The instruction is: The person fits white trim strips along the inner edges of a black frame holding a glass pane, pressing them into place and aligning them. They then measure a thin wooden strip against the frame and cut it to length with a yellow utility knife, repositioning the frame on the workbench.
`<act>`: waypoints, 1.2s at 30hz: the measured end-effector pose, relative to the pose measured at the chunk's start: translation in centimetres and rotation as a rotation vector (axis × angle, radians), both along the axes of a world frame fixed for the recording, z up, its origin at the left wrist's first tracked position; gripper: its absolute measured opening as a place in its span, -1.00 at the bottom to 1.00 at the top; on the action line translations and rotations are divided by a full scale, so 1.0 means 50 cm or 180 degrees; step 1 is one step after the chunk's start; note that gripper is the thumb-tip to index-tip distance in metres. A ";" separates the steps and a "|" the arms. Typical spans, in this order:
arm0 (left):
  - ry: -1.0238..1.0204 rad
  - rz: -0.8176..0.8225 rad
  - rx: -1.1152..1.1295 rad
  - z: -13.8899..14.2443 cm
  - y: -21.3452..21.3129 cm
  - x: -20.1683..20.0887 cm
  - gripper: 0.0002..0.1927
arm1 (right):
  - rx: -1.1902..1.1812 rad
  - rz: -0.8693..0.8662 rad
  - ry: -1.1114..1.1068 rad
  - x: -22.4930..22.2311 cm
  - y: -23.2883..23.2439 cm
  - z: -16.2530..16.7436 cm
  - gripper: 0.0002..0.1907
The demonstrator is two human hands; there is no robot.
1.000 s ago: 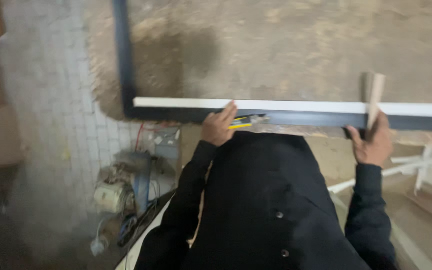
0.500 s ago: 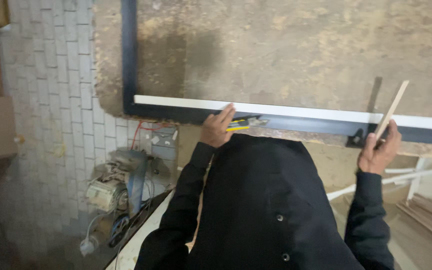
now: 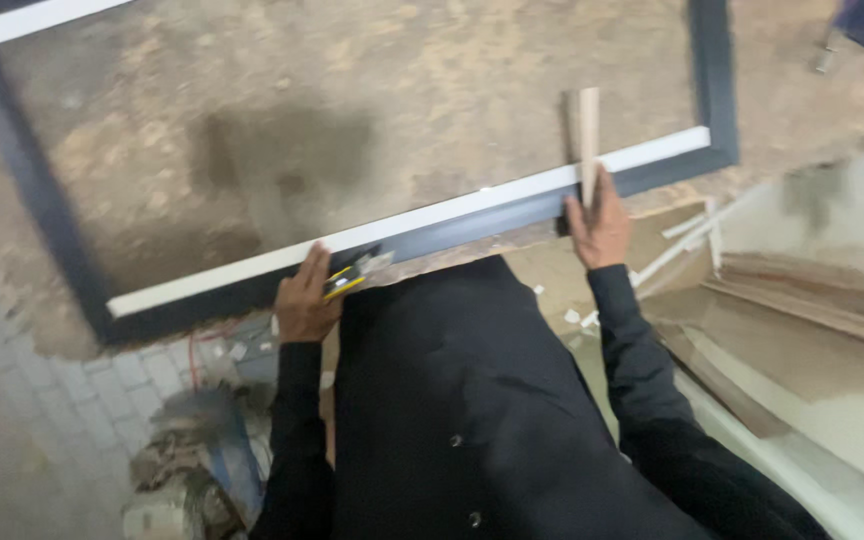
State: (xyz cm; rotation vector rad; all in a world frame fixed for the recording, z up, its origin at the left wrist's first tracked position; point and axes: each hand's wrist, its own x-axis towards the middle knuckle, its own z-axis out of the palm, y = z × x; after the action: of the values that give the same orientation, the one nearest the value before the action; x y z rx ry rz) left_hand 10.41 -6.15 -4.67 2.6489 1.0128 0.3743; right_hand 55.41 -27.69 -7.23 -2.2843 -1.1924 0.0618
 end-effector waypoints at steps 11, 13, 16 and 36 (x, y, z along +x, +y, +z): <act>0.0147 -0.0008 0.0260 0.017 -0.013 0.015 -0.32 | -0.0479 0.0337 -0.0202 0.025 -0.032 0.047 -0.02; 0.0323 -0.0023 0.0324 0.017 -0.012 0.013 -0.32 | -0.0454 0.0468 -0.0332 0.038 -0.036 0.043 0.05; 0.0502 -0.0068 0.0507 0.015 -0.011 0.011 -0.35 | -0.0481 0.0544 -0.0465 0.061 -0.042 0.034 0.07; 0.0161 0.0021 0.0477 -0.008 -0.012 -0.005 -0.38 | -0.0480 0.0407 -0.0465 0.080 -0.042 0.023 0.05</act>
State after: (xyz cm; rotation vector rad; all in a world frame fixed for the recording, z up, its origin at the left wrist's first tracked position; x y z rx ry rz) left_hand 10.16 -6.76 -5.09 2.8020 1.0471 0.4010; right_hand 59.40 -29.79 -6.08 -2.3731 -1.4532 0.0342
